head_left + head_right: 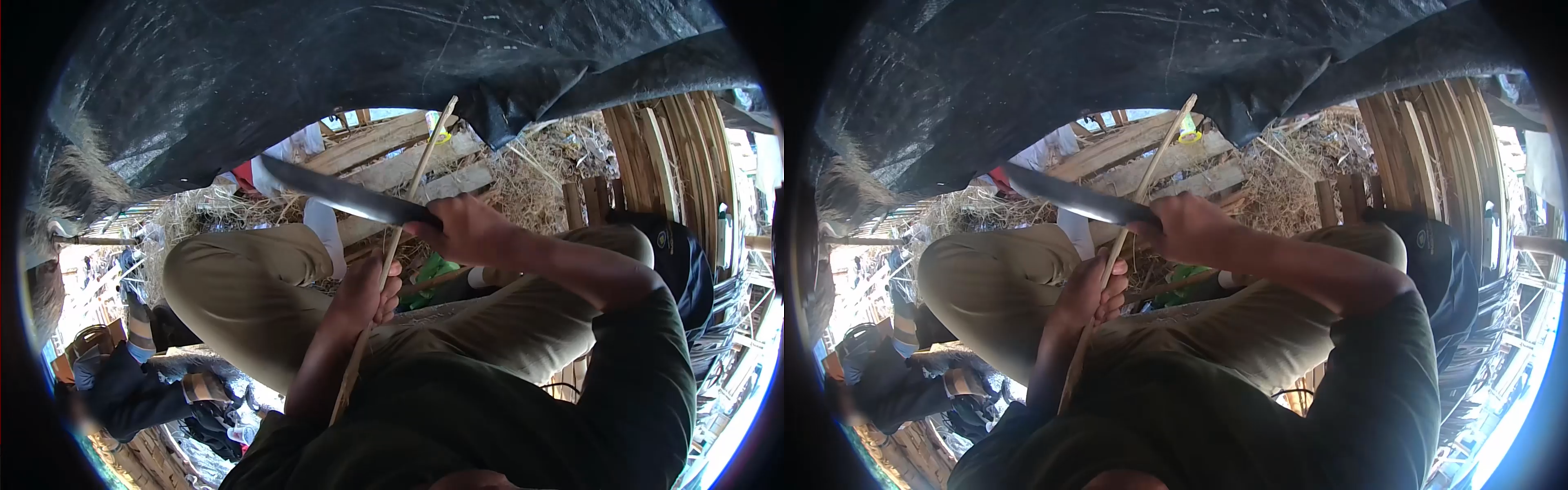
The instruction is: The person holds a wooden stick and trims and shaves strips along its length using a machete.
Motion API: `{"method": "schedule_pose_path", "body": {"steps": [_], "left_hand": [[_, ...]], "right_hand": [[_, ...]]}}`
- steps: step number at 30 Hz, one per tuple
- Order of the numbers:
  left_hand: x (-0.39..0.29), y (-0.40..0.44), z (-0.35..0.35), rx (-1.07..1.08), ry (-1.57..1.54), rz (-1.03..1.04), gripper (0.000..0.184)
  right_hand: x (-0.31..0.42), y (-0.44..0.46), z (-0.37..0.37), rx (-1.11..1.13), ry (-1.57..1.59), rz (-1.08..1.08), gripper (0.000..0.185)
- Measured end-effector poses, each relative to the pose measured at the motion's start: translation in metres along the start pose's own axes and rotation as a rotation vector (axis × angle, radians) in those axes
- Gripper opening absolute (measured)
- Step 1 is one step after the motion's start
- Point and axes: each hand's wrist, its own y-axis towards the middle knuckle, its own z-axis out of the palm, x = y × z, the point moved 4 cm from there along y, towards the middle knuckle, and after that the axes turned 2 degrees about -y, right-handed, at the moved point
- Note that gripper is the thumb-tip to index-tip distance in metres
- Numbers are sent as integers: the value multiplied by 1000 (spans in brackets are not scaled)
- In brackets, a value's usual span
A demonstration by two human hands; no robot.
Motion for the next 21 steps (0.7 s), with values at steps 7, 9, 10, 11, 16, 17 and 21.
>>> {"method": "schedule_pose_path", "body": {"steps": [7,9,10,11,16,17,21], "left_hand": [[-9,-8,0,35,2,14,31],[-8,-7,-1,48,-49,-20,32],[-6,-8,-2,45,-78,-37,32],[-4,-8,-3,41,-99,-56,32],[-5,-6,-4,45,-42,-31,33],[-5,-7,-4,49,-39,-28,33],[-2,-7,1,6,-7,-36,32]], "right_hand": [[-52,18,-17,-390,-228,-37,45],[-31,3,4,-389,-308,-138,44],[-14,-3,14,-370,-172,-129,43],[-1,-5,15,-355,-35,-115,43],[-56,24,-24,-254,-8,139,41],[-69,25,-28,-234,-5,204,41],[-14,-3,8,-175,-200,51,45]]}}
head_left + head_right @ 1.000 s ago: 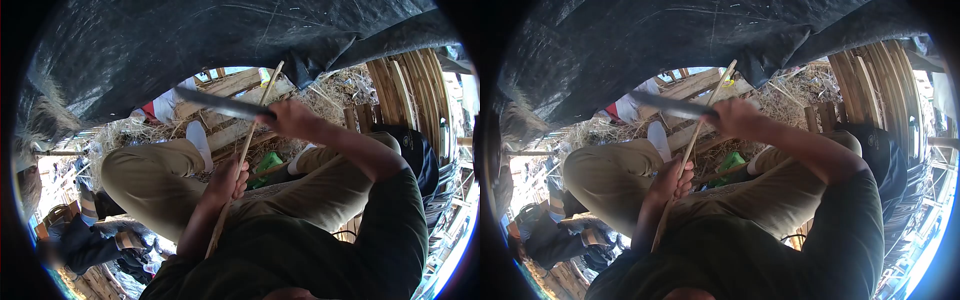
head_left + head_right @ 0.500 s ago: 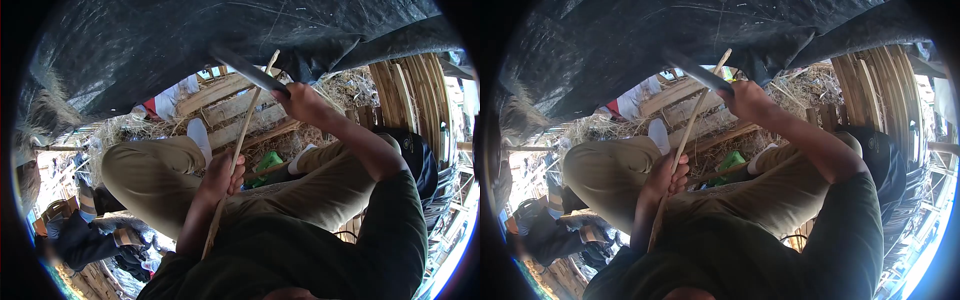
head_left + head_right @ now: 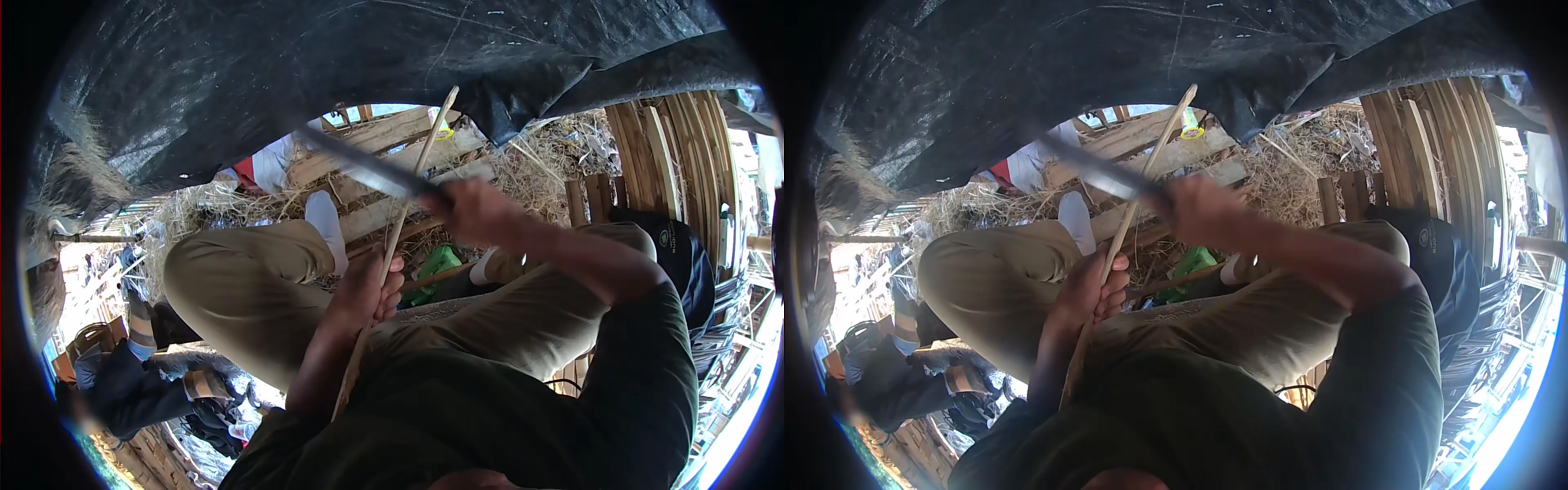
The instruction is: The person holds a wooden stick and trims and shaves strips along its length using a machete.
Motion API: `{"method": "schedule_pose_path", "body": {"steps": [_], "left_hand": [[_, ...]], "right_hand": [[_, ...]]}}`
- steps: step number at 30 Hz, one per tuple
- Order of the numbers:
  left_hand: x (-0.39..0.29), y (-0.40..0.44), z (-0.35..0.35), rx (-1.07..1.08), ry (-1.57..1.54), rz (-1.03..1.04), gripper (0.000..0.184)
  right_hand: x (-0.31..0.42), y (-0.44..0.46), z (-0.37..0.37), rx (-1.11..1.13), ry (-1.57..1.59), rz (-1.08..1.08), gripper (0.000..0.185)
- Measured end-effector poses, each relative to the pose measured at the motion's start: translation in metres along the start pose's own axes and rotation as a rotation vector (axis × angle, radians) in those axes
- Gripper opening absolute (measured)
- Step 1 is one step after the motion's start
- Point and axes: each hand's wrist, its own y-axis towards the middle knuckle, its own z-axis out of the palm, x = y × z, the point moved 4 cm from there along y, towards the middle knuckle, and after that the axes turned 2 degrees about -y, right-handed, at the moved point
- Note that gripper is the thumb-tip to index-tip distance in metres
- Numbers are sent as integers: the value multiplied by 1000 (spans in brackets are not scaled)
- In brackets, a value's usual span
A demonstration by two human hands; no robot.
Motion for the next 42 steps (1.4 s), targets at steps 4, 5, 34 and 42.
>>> {"method": "schedule_pose_path", "body": {"steps": [4,5,34,42], "left_hand": [[1,4,-2,13,23,39,31],[1,4,-2,-3,34,63,31],[-7,-4,0,41,-63,-29,38],[-3,0,-6,49,-43,-35,40]], "right_hand": [[-16,15,-4,66,80,22,42],[-41,27,-6,105,72,135,45],[2,11,0,31,345,-50,46],[-36,25,-1,111,113,177,47]]}}
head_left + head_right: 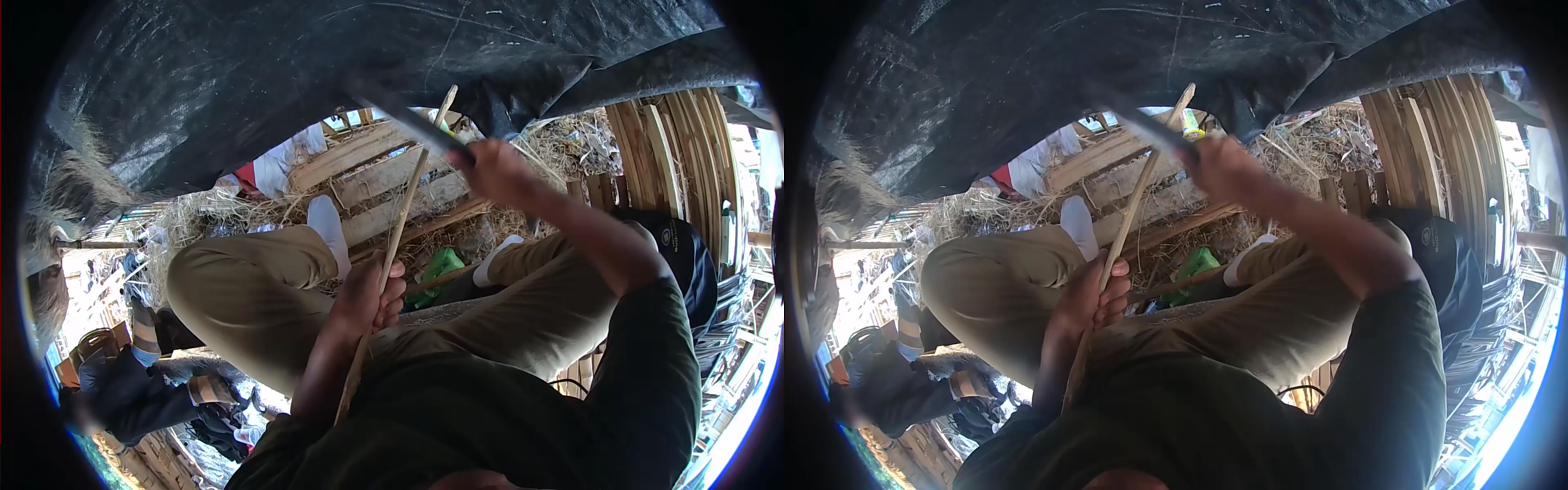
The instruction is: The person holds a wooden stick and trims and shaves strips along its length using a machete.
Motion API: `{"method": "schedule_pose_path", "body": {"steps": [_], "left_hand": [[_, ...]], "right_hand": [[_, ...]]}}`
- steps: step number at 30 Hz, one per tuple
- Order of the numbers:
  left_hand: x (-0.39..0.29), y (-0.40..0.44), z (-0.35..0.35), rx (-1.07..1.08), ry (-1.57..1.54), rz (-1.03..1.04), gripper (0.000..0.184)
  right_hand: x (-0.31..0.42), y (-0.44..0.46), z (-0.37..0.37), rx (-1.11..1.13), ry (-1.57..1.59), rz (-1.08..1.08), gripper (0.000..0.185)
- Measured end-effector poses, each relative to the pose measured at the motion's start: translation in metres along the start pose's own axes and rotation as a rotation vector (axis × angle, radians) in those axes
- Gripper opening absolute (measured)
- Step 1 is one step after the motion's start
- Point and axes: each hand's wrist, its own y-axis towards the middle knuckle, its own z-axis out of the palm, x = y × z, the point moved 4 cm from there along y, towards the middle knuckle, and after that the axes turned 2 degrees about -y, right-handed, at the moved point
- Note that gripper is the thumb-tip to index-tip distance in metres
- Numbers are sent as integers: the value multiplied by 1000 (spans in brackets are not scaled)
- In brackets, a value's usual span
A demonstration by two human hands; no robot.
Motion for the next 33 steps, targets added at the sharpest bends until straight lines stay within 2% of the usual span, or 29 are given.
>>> {"method": "schedule_pose_path", "body": {"steps": [2,5,6,9,10,12,14,16,18,20,22,25,27,31,32,33], "left_hand": [[-1,-2,5,22,-36,-14,40],[-3,-5,6,-36,49,29,40],[-4,-3,7,-21,48,40,40],[0,-2,4,4,27,50,39],[0,-1,2,8,18,40,39],[-3,0,3,22,3,27,39],[-2,1,7,35,-10,2,39],[1,2,5,15,14,9,40],[1,5,3,15,16,41,39],[1,6,2,25,4,66,38],[-2,3,7,38,-59,42,35],[-1,4,9,56,-94,1,32],[4,6,8,46,-73,-11,31],[4,17,2,30,-31,21,30],[2,17,2,32,-22,20,30],[-1,16,4,47,-30,27,29]], "right_hand": [[20,-25,22,-4,-78,-88,53],[43,-25,-6,191,200,-50,53],[33,-17,-7,-22,132,-193,44],[-11,14,-21,-67,214,16,47],[-13,13,-26,-108,160,28,47],[23,-20,-5,-213,-51,-175,44],[42,-31,5,-153,7,-261,43],[48,-32,4,45,336,-216,42],[19,-12,0,-151,45,-318,42],[7,-4,-1,-190,-42,-233,42],[2,0,-4,-79,65,38,44],[63,-42,7,-37,252,-299,43],[59,-42,6,-56,181,-336,43],[25,-11,-3,-10,11,-169,46],[16,-9,-5,-25,191,31,39],[26,-14,-3,-4,224,6,38]]}}
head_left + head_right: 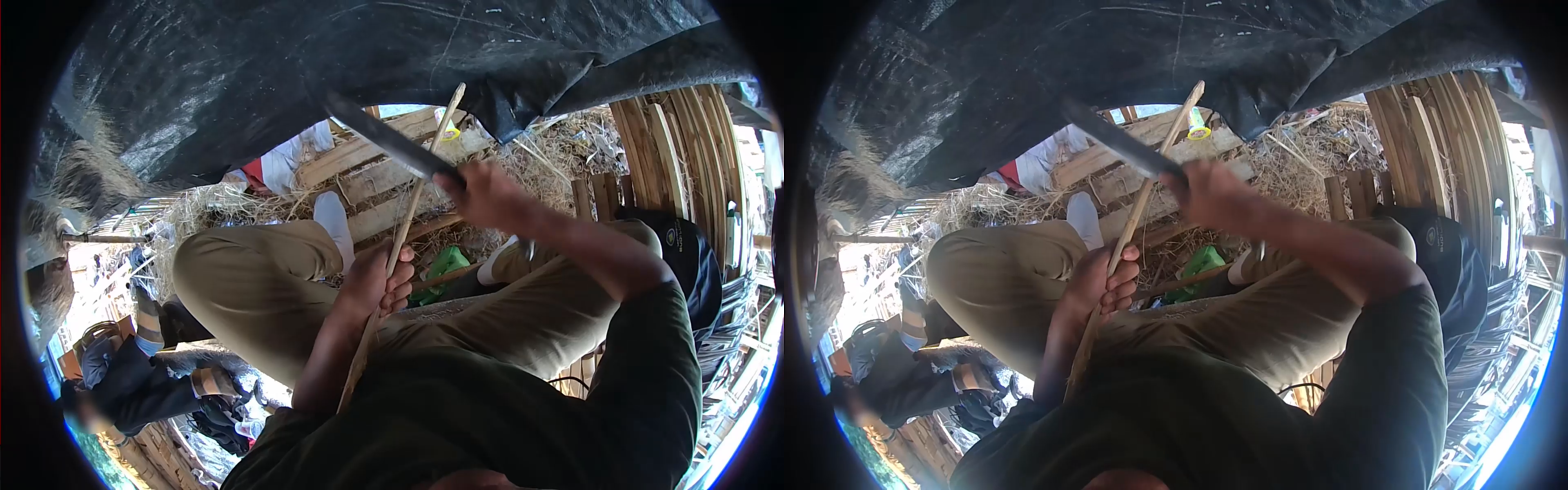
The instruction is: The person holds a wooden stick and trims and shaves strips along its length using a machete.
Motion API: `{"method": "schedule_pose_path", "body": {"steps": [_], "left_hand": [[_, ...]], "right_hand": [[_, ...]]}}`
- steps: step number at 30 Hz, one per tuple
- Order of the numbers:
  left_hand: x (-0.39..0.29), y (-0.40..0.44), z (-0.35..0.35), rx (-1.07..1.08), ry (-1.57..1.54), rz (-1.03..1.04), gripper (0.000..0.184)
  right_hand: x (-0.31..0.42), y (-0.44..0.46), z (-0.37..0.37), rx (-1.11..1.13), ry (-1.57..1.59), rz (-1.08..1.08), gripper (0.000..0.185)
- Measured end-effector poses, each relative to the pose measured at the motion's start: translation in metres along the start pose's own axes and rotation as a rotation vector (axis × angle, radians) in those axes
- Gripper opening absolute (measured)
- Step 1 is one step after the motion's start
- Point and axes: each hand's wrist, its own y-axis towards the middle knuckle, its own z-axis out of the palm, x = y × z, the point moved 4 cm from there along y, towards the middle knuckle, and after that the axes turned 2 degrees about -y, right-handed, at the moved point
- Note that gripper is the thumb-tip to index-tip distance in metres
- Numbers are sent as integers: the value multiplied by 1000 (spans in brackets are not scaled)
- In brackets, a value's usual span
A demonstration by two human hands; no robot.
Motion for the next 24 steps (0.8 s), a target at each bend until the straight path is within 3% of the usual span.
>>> {"method": "schedule_pose_path", "body": {"steps": [2,3,6,9,21,24], "left_hand": [[0,-2,6,23,-28,0,27],[1,-2,6,28,-22,11,27],[3,-1,9,15,14,27,29],[3,-1,12,-38,46,51,31],[12,7,17,-58,46,17,28],[9,4,18,-57,39,33,26]], "right_hand": [[21,-26,18,66,72,-37,37],[35,-34,19,64,93,-196,36],[41,-35,8,200,179,-146,48],[40,-38,2,356,252,-57,47],[27,-41,5,499,286,288,60],[36,-42,-12,526,355,286,62]]}}
